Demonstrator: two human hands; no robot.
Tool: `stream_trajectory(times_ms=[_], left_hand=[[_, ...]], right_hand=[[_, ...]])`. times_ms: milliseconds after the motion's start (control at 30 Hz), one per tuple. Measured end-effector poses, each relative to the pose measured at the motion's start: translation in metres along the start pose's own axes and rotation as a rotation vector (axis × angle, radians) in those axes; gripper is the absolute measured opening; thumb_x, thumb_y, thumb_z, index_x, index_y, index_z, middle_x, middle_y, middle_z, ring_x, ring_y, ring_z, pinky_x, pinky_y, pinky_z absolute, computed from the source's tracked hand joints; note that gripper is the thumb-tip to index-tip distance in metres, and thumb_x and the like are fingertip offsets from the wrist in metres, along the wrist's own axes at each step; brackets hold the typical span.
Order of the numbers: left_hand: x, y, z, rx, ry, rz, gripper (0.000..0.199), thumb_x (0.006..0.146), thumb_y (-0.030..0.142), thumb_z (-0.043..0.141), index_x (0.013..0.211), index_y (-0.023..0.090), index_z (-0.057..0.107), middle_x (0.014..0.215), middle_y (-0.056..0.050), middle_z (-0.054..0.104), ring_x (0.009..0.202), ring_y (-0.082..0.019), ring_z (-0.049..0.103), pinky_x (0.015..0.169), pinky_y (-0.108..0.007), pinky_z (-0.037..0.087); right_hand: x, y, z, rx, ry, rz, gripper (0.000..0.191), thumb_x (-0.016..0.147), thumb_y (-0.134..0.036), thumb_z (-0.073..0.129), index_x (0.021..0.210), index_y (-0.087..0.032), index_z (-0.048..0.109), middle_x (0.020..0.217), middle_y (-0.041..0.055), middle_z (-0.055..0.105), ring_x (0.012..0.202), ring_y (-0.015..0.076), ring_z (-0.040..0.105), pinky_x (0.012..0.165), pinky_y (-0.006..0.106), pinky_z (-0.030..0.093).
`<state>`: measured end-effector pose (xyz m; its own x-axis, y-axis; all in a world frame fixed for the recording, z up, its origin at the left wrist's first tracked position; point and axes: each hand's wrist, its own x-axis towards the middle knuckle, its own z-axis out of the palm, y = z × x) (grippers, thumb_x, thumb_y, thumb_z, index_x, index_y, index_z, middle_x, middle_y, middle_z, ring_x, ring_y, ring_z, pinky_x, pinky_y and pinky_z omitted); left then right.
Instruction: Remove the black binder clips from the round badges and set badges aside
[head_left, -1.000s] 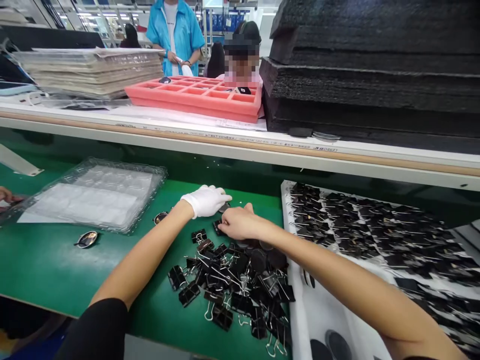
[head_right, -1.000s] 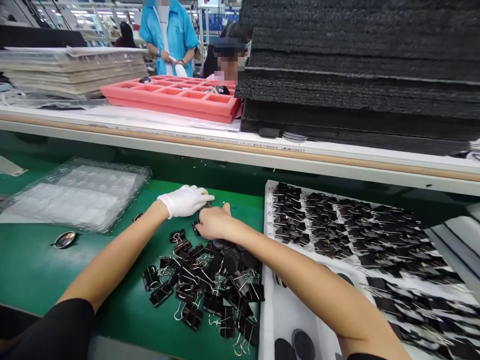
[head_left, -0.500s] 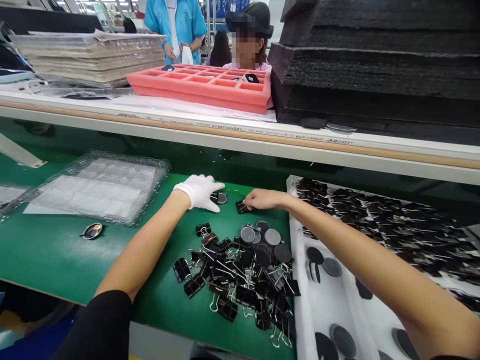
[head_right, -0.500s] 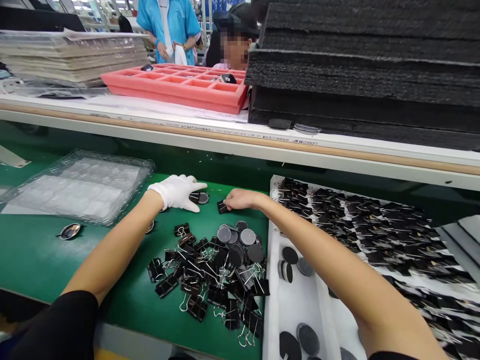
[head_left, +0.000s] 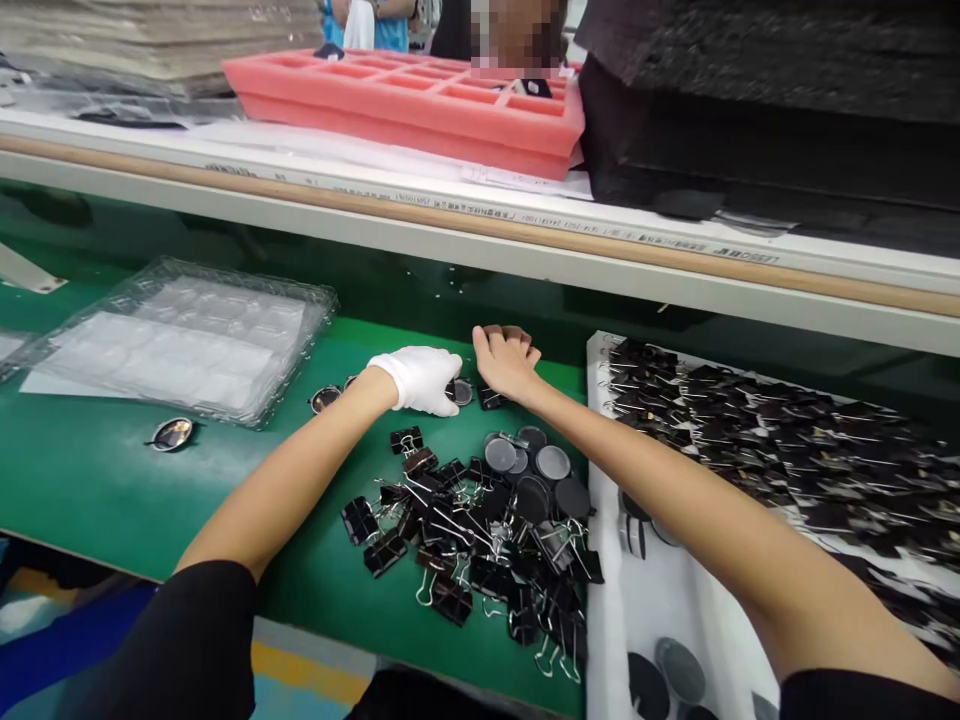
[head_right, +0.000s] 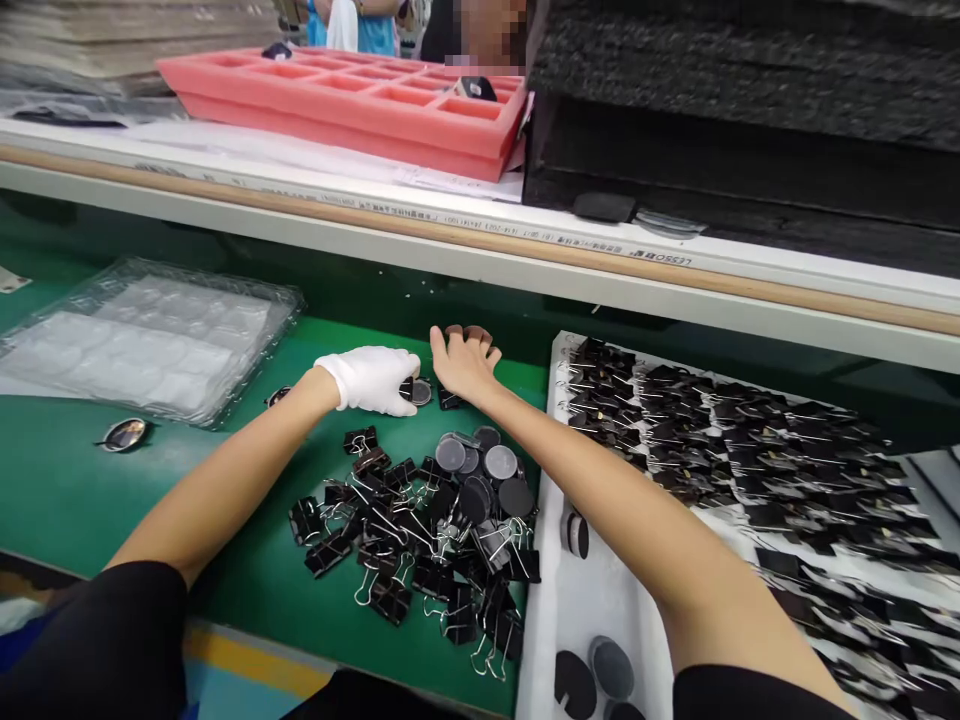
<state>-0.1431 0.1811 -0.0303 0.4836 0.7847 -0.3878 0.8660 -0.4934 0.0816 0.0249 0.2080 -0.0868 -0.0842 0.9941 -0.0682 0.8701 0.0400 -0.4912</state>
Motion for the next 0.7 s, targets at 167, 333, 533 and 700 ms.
stream_trajectory(times_ms=[167,333,533,700], left_hand=[[0.003,0.001,0.006,-0.025,0.003,0.014,0.049,0.080,0.057,0.069,0.114,0.022,0.065,0.111,-0.013,0.073,0.095,-0.032,0.071,0.074,-0.039,0.051],[0.008,0.002,0.012,-0.086,0.045,0.048,0.053,0.081,0.059,0.068,0.119,0.022,0.065,0.111,-0.013,0.072,0.097,-0.033,0.070,0.079,-0.040,0.051],[0.012,0.009,0.017,-0.084,0.091,0.043,0.055,0.081,0.061,0.069,0.119,0.021,0.064,0.112,-0.012,0.072,0.099,-0.033,0.071,0.081,-0.039,0.050],[0.012,0.013,0.019,-0.064,0.110,0.032,0.057,0.081,0.062,0.068,0.118,0.019,0.064,0.108,-0.012,0.072,0.098,-0.034,0.071,0.080,-0.039,0.050]], right_hand=[[0.003,0.016,0.005,0.063,0.060,0.016,0.058,0.106,-0.056,0.013,0.138,-0.026,0.051,0.151,0.0161,0.044,0.150,0.0329,0.030,0.122,0.059,0.023],[0.002,0.019,0.004,0.055,0.051,0.038,0.057,0.106,-0.052,0.008,0.137,-0.025,0.047,0.152,0.0172,0.042,0.151,0.0315,0.028,0.122,0.059,0.021],[0.001,0.020,0.004,0.059,0.064,0.047,0.053,0.107,-0.050,0.008,0.134,-0.027,0.048,0.149,0.0166,0.044,0.149,0.0314,0.031,0.121,0.060,0.022],[0.003,0.021,0.006,0.065,0.069,0.060,0.053,0.108,-0.050,0.009,0.135,-0.026,0.048,0.149,0.0168,0.045,0.149,0.0320,0.030,0.121,0.060,0.022]])
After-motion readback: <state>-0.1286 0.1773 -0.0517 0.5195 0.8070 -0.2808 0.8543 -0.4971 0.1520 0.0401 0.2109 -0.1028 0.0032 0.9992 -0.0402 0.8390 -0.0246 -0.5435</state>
